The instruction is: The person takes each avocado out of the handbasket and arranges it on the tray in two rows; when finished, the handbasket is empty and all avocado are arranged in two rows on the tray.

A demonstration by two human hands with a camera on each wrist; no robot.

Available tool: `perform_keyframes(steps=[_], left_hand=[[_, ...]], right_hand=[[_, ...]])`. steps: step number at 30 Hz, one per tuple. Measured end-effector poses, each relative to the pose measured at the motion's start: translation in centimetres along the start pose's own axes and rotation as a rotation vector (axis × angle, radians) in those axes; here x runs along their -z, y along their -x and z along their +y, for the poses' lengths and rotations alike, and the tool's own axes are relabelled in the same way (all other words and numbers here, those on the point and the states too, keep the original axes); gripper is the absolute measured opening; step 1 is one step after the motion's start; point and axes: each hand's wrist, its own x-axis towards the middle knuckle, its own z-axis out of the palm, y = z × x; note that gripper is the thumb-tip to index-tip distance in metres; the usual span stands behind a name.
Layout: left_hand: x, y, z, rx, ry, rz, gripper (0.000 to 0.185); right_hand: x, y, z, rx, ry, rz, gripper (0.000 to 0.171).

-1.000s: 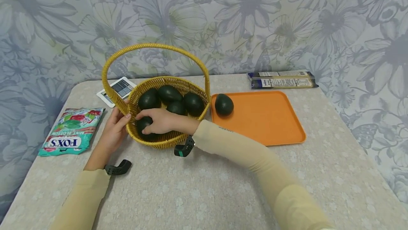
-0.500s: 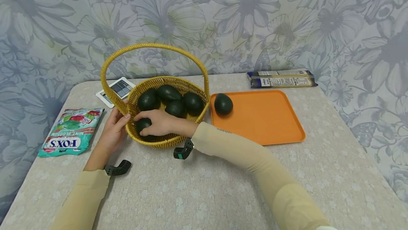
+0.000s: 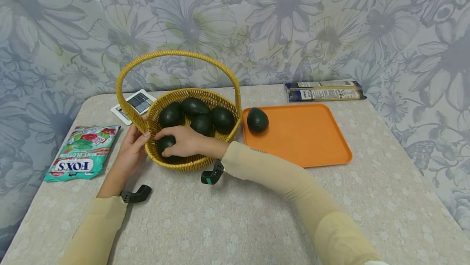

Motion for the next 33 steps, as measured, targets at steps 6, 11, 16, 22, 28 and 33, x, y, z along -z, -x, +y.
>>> perform_keyframes(steps=[6, 11, 16, 22, 28, 33], left_hand=[[0.1, 0.0, -0.1, 0.002, 0.005, -0.002, 0.055], [0.0, 0.0, -0.1, -0.002, 0.008, -0.004, 0.055], [0.1, 0.0, 0.0, -0.008, 0.020, -0.015, 0.052], [0.0, 0.1, 0.0, -0.005, 0.021, -0.015, 0.051], [0.1, 0.1, -0.1, -0.001, 0.020, -0.007, 0.052], [0.1, 0.1, -0.2, -0.003, 0.032, -0.009, 0.051]], right_hand=[[0.8, 0.6, -0.2, 0.014, -0.011, 0.036, 0.049], [2.0, 1.4, -0.5, 0.026, 0.002, 0.069, 0.049], [3.2, 2.2, -0.4, 0.067, -0.009, 0.085, 0.049], [4.6, 3.6, 0.3, 0.111, -0.098, 0.105, 0.048], [6.1, 5.5, 1.3, 0.132, -0.223, 0.111, 0.045], [7.0, 7.0, 2.2, 0.135, -0.230, 0.118, 0.043]])
